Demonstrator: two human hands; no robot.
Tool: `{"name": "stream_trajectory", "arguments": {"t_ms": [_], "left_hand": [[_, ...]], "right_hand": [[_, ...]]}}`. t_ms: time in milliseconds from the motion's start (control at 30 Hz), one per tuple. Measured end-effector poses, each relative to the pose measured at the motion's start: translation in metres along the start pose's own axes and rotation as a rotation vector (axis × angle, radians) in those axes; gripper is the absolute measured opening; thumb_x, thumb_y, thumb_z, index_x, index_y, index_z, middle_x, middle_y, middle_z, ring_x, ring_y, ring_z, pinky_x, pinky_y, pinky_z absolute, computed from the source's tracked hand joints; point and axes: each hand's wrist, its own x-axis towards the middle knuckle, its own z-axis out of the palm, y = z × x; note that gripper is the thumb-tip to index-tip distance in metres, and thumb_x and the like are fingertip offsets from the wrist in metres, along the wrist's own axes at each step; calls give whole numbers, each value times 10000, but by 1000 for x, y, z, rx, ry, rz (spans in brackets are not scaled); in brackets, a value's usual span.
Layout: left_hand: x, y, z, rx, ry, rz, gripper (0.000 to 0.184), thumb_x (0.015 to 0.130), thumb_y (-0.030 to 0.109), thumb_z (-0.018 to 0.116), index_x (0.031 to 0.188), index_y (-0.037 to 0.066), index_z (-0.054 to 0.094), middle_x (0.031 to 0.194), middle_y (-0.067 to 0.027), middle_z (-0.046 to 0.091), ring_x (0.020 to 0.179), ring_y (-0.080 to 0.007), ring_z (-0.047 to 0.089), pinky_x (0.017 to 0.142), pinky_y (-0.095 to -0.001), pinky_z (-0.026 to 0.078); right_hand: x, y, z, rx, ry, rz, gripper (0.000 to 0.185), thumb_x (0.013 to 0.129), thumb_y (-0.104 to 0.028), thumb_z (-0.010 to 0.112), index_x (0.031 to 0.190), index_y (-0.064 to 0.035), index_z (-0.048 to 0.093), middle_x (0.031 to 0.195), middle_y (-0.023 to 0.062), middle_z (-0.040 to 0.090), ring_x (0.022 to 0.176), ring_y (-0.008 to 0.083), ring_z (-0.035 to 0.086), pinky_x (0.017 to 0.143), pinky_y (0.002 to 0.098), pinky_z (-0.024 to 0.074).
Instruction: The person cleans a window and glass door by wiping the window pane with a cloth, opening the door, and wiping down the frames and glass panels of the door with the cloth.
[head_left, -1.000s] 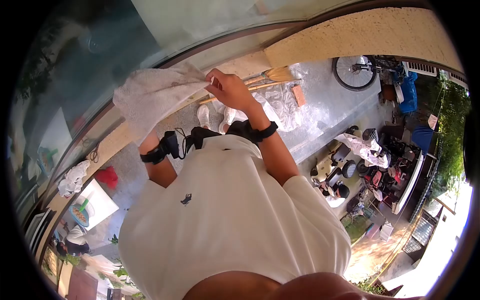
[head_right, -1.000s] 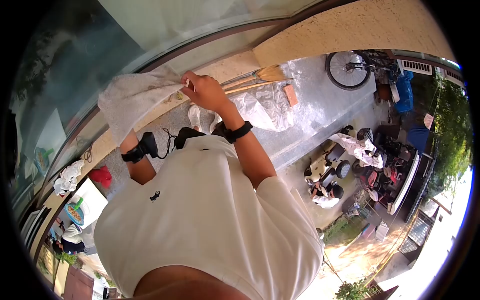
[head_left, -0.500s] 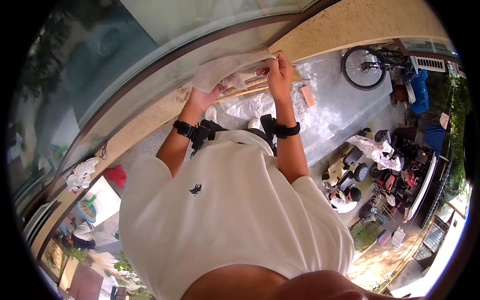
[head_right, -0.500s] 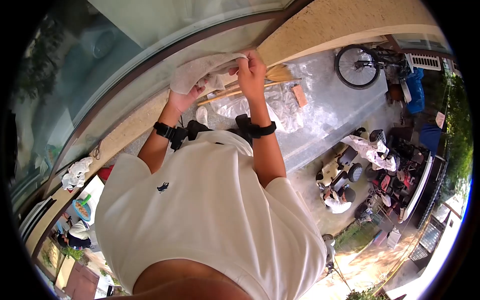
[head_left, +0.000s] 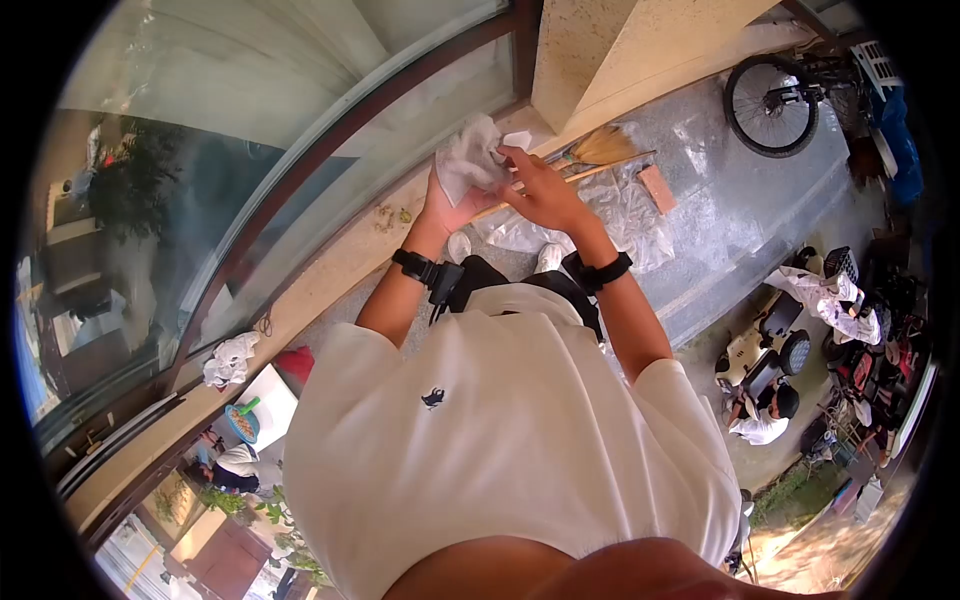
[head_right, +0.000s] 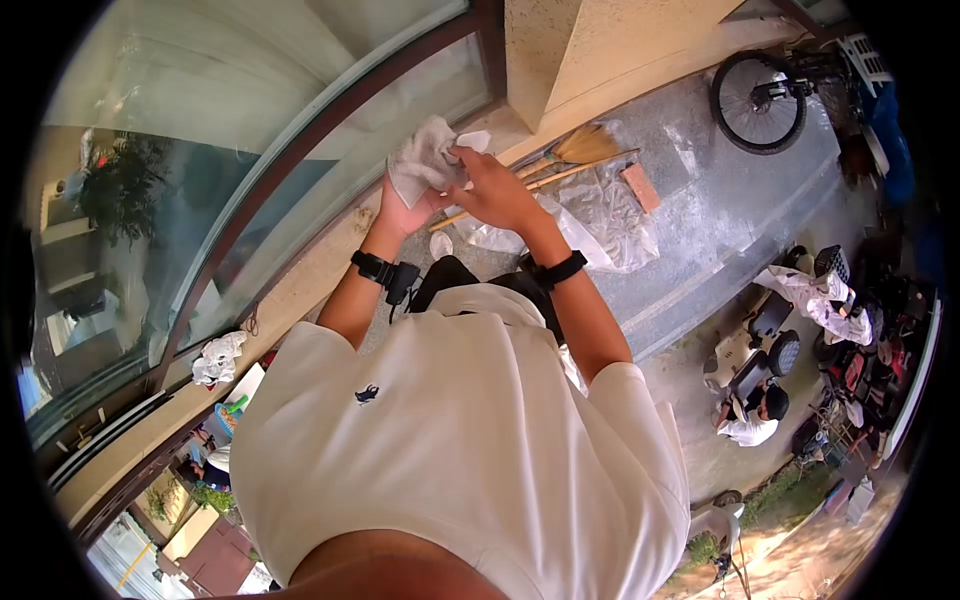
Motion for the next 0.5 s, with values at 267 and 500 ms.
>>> {"name": "stream_trajectory", "arguments": {"t_ms": [267, 500], "left_hand": [[94, -33, -4, 517, 545, 286, 305, 1011, 321, 443, 1231, 122, 513, 1044, -71, 637, 792, -153, 640, 512, -226, 442], [212, 1, -73, 631, 811, 136, 401, 908, 397, 623, 1159, 90, 564, 989, -103, 658, 778, -196, 671, 469, -287, 456]], "right_hand": [[34, -25, -158, -438, 595, -397, 570, 870, -191, 679, 1358, -29, 432, 1255, 203, 562, 1189, 361, 524, 991, 418, 428], [133, -80, -260, -663, 1167, -557, 758, 819, -135, 698, 1437, 25, 290, 1432, 217, 374, 1318, 380, 399, 1092, 442, 325]]}}
